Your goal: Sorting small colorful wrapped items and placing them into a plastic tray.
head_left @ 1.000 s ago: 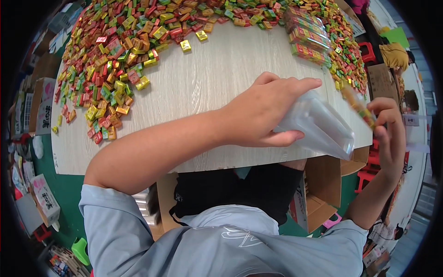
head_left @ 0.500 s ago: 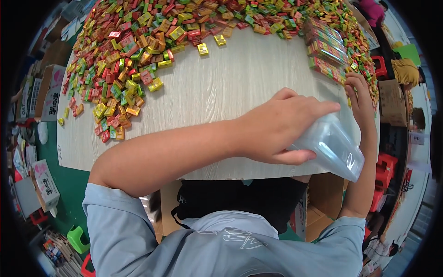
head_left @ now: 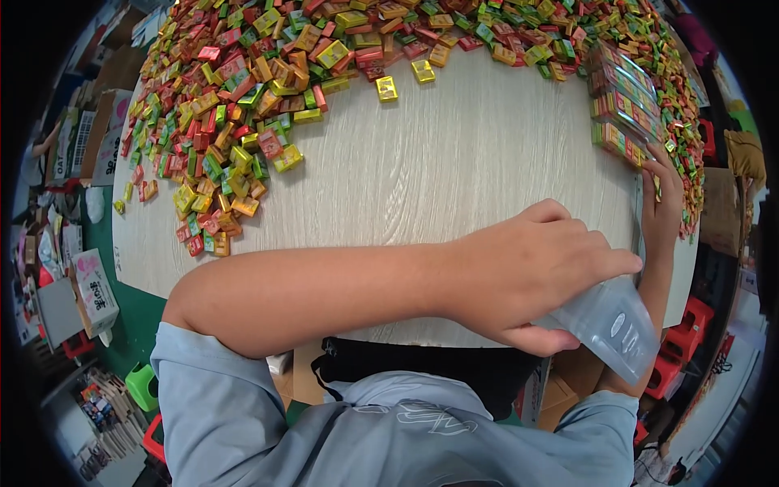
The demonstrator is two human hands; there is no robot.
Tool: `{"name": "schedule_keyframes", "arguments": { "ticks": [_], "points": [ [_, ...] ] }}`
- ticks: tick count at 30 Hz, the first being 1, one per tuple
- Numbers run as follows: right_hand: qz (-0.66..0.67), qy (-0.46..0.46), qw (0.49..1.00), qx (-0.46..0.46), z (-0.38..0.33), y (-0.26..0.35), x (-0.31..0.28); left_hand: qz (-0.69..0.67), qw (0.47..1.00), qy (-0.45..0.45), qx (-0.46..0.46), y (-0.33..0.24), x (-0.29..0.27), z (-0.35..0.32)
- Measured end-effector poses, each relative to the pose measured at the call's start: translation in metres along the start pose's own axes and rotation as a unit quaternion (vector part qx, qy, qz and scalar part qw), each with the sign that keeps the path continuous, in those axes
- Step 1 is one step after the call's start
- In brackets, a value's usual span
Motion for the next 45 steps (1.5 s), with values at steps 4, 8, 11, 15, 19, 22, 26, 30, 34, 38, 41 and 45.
{"name": "schedule_keyframes", "arguments": {
  "ticks": [4, 8, 11, 15, 19, 22, 26, 30, 34, 38, 41, 45],
  "points": [
    [-0.017, 0.003, 1.000, 0.016, -0.002, 0.004, 0.003, -0.005, 1.000, 0.008, -0.013, 0.000, -0.001, -0.001],
    [-0.072, -0.029, 0.997, 0.007, 0.000, 0.016, -0.001, 0.000, 1.000, -0.010, 0.005, -0.002, 0.000, -0.002],
    [-0.037, -0.034, 0.998, -0.026, 0.011, 0.034, -0.006, 0.002, 1.000, -0.020, 0.018, -0.002, 0.002, 0.001],
    [0.093, 0.055, 0.979, -0.171, 0.070, 0.122, 0.007, -0.004, 1.000, 0.014, 0.015, -0.006, -0.001, -0.002],
    [0.164, 0.108, 0.937, -0.288, 0.120, 0.196, 0.069, -0.013, 0.999, -0.001, 0.031, -0.005, -0.006, -0.006],
    [0.176, 0.117, 0.950, -0.230, 0.126, 0.205, 0.111, -0.023, 0.999, -0.005, 0.039, -0.003, -0.008, -0.003],
    [0.119, 0.091, 0.963, -0.223, 0.137, 0.218, 0.119, -0.050, 0.998, -0.020, 0.046, -0.007, -0.011, -0.001],
    [0.072, 0.073, 0.971, -0.218, 0.133, 0.226, 0.124, -0.049, 0.996, -0.056, 0.051, -0.008, -0.015, 0.002],
    [0.088, 0.086, 0.973, -0.197, 0.133, 0.237, 0.123, -0.060, 0.997, -0.044, 0.035, -0.008, -0.016, 0.003],
    [0.090, 0.096, 0.977, -0.168, 0.129, 0.244, 0.124, -0.055, 0.997, -0.041, 0.028, -0.009, -0.018, 0.002],
    [0.098, 0.111, 0.977, -0.156, 0.131, 0.242, 0.123, -0.062, 0.997, -0.034, 0.024, -0.009, -0.017, 0.003],
    [0.093, 0.103, 0.978, -0.158, 0.128, 0.242, 0.125, -0.063, 0.997, -0.036, 0.025, -0.009, -0.014, 0.003]
  ]
}}
Point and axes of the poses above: each hand's wrist, its own z-axis towards the middle knuckle, its own x-axis out of the palm, y = z × x, the point moved 3 cm from there along z, towards the middle knuckle, and after that the axes turned 8 degrees about -y, right-handed, at the moved point
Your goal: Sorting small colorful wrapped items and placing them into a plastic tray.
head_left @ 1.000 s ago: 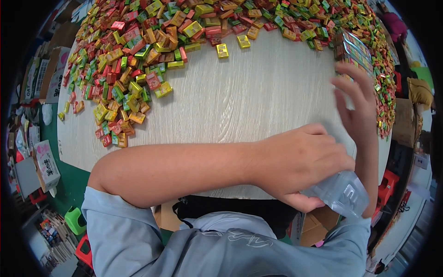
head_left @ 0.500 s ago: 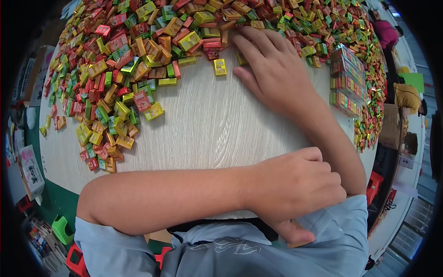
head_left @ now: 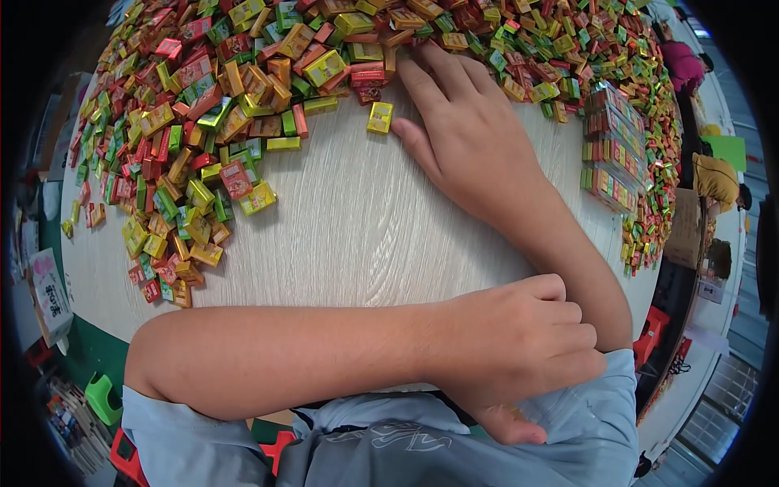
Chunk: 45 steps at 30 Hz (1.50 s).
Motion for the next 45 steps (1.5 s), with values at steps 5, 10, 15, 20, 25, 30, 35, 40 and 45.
{"name": "schedule_keyframes", "arguments": {
  "ticks": [5, 10, 15, 20, 25, 30, 35, 40, 45],
  "points": [
    [-0.001, -0.009, 1.000, -0.008, -0.002, 0.000, 0.001, -0.001, 1.000, 0.006, -0.001, 0.000, 0.004, -0.001],
    [0.009, 0.007, 1.000, -0.023, -0.001, 0.000, -0.002, 0.003, 1.000, 0.021, 0.008, 0.001, 0.005, -0.003],
    [0.026, 0.021, 0.998, -0.047, -0.012, 0.003, -0.007, 0.010, 1.000, 0.018, 0.014, 0.000, 0.001, -0.002],
    [0.035, 0.049, 0.996, -0.071, -0.041, -0.003, -0.021, 0.019, 0.999, 0.016, 0.022, -0.002, 0.000, -0.001],
    [0.019, 0.073, 0.996, -0.039, -0.083, -0.004, -0.039, 0.022, 0.999, 0.013, 0.033, -0.002, 0.003, -0.003],
    [0.019, 0.036, 0.999, -0.007, -0.117, -0.011, -0.056, 0.037, 0.998, 0.006, 0.048, -0.003, 0.002, -0.002],
    [0.227, -0.040, 0.969, 0.094, -0.130, -0.027, -0.056, 0.129, 0.989, -0.014, 0.072, -0.010, -0.025, 0.018],
    [0.185, -0.077, 0.976, 0.081, -0.126, -0.018, -0.053, 0.458, 0.889, 0.011, -0.001, -0.027, -0.081, 0.050],
    [0.196, -0.094, 0.970, 0.112, -0.137, -0.034, -0.073, 0.638, 0.760, 0.097, -0.084, -0.018, -0.115, 0.029]
  ]
}}
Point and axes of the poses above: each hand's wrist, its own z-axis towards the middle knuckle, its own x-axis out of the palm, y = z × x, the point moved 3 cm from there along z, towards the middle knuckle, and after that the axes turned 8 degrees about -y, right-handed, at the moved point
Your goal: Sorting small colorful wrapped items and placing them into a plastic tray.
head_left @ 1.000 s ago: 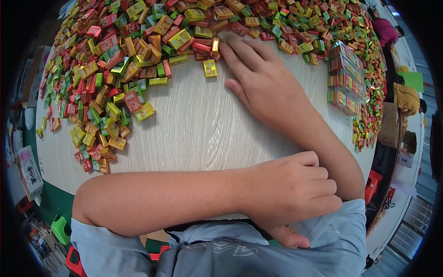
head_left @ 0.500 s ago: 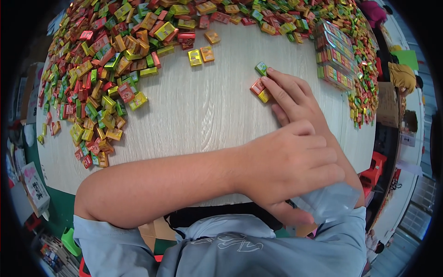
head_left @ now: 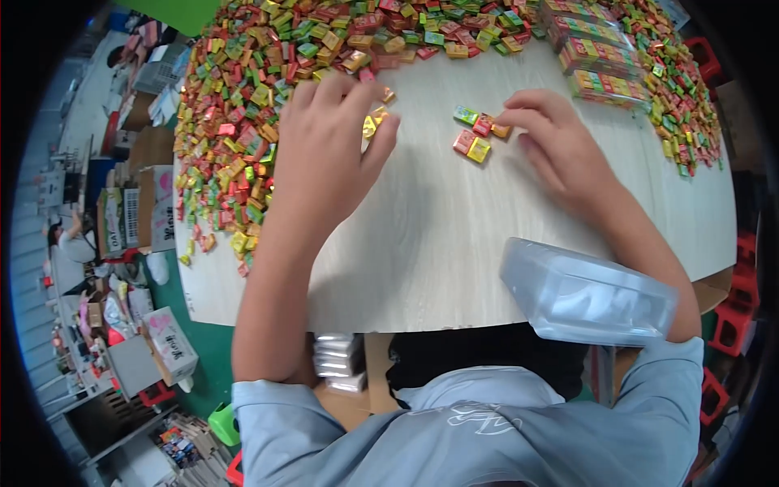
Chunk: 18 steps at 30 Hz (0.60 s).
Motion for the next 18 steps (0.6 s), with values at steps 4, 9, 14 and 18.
{"name": "schedule_keyframes", "arguments": {
  "ticks": [4, 9, 14, 18],
  "points": [
    [0.017, -0.010, 0.999, 0.051, 0.005, -0.007, -0.005, 0.034, 0.997, 0.071, -0.008, 0.024, 0.008, -0.028],
    [0.034, 0.029, 0.997, 0.068, 0.003, -0.004, 0.000, 0.090, 0.991, 0.097, 0.010, 0.016, 0.001, -0.018],
    [0.031, 0.048, 0.996, 0.071, 0.002, -0.005, 0.001, 0.056, 0.985, 0.163, 0.001, 0.014, 0.008, -0.026],
    [0.010, 0.020, 0.997, 0.071, 0.003, -0.010, 0.006, -0.007, 0.985, 0.173, -0.014, 0.006, 0.003, -0.027]
  ]
}}
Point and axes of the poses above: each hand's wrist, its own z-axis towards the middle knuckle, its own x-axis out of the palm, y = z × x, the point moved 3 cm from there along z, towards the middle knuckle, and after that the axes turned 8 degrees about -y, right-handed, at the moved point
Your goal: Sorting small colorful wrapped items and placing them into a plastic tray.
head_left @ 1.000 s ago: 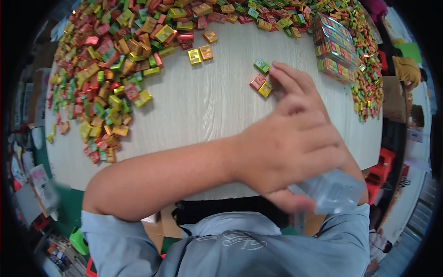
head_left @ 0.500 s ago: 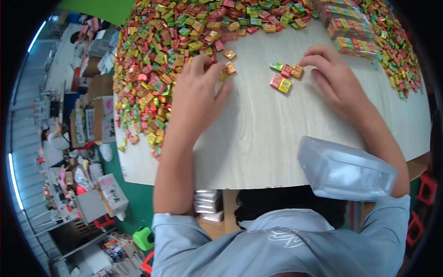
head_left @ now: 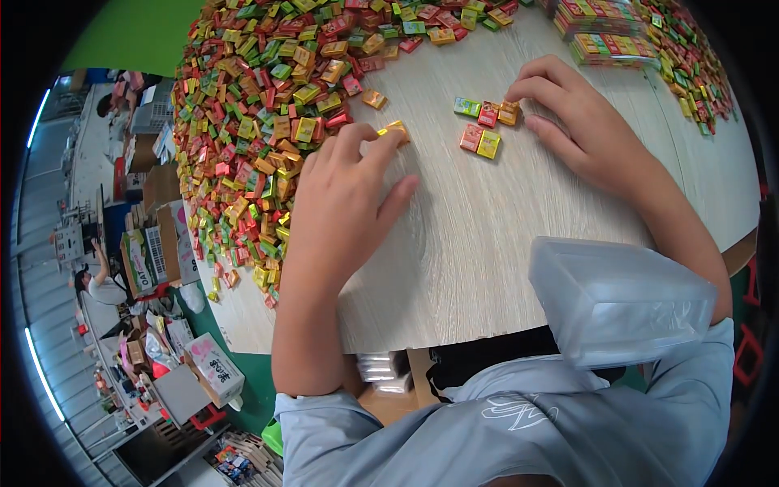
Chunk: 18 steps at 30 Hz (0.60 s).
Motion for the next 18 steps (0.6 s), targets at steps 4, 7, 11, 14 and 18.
{"name": "schedule_keyframes", "arguments": {
  "ticks": [4, 7, 11, 14, 18],
  "points": [
    [-0.054, -0.013, 0.998, -0.031, 0.002, 0.005, 0.005, -0.062, 0.998, 0.024, 0.009, -0.014, 0.003, 0.001],
    [-0.064, 0.017, 0.997, -0.032, 0.004, 0.003, 0.005, -0.074, 0.996, 0.036, 0.022, -0.017, 0.006, 0.002],
    [-0.053, 0.020, 0.998, -0.026, 0.005, 0.002, 0.004, -0.105, 0.994, 0.038, 0.012, -0.016, 0.008, 0.003],
    [-0.038, 0.008, 0.999, -0.024, 0.004, 0.006, 0.005, -0.123, 0.992, 0.029, 0.011, -0.016, 0.012, 0.003],
    [-0.050, 0.005, 0.998, -0.046, 0.004, 0.009, 0.008, -0.135, 0.990, 0.029, 0.015, -0.017, 0.013, 0.006]
  ]
}}
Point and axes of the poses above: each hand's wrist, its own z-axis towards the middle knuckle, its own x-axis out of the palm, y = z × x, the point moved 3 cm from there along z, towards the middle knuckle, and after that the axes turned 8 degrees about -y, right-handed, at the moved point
